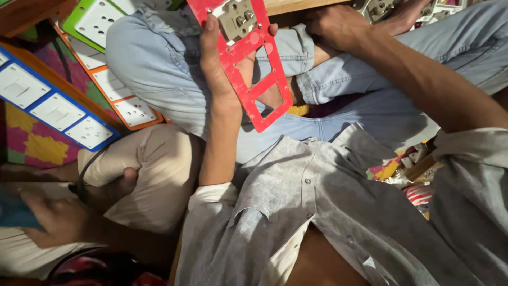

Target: The person assembles a multi-gang electrical switchboard by hand. They insert metal switch mechanisms into a red plastic frame, align them, and secure them with screws. They then attach white plastic faceplates over the switches and tighten the screws to complete the assembly.

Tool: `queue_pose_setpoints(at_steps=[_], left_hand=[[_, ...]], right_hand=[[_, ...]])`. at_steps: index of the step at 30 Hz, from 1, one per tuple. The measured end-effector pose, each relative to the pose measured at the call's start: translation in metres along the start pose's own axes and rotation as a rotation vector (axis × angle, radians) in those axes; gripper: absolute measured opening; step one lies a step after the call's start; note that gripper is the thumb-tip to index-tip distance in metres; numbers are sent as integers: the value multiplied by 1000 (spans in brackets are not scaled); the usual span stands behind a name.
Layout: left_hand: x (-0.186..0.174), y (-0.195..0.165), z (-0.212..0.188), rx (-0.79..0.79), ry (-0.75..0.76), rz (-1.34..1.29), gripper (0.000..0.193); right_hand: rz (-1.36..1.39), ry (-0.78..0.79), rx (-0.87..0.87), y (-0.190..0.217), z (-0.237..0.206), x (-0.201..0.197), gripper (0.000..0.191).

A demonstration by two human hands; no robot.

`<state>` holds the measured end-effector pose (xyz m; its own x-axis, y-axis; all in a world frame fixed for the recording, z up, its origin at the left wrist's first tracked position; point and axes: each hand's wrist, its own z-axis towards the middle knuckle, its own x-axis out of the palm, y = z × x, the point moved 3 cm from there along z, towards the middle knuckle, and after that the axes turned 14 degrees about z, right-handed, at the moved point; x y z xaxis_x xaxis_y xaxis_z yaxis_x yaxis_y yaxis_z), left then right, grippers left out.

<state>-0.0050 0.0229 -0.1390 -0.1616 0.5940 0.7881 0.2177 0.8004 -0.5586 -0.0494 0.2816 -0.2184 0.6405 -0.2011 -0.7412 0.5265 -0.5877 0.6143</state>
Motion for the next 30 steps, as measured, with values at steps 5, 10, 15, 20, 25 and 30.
queue_pose_setpoints(at_steps=[5, 10, 15, 20, 25, 30], left_hand=[[-3, -4, -9, 8, 18, -23, 47], [4, -16, -19, 35, -5, 2, 50], [14, -24, -20, 29, -11, 16, 53], [21, -27, -20, 14, -26, 14, 54], [29, -33, -17, 18, 19, 16, 53], [31, -32, -11, -22, 58, 7, 53]], right_hand=[[-44, 42, 39, 9, -3, 5, 19], [-26, -43, -21, 29, -1, -4, 21], [-103, -25, -30, 36, -2, -9, 20], [-176, 81, 146, 35, -3, -10, 23], [-151, -126, 1, 59, -17, -33, 45], [61, -492, 89, 93, -50, -52, 30]])
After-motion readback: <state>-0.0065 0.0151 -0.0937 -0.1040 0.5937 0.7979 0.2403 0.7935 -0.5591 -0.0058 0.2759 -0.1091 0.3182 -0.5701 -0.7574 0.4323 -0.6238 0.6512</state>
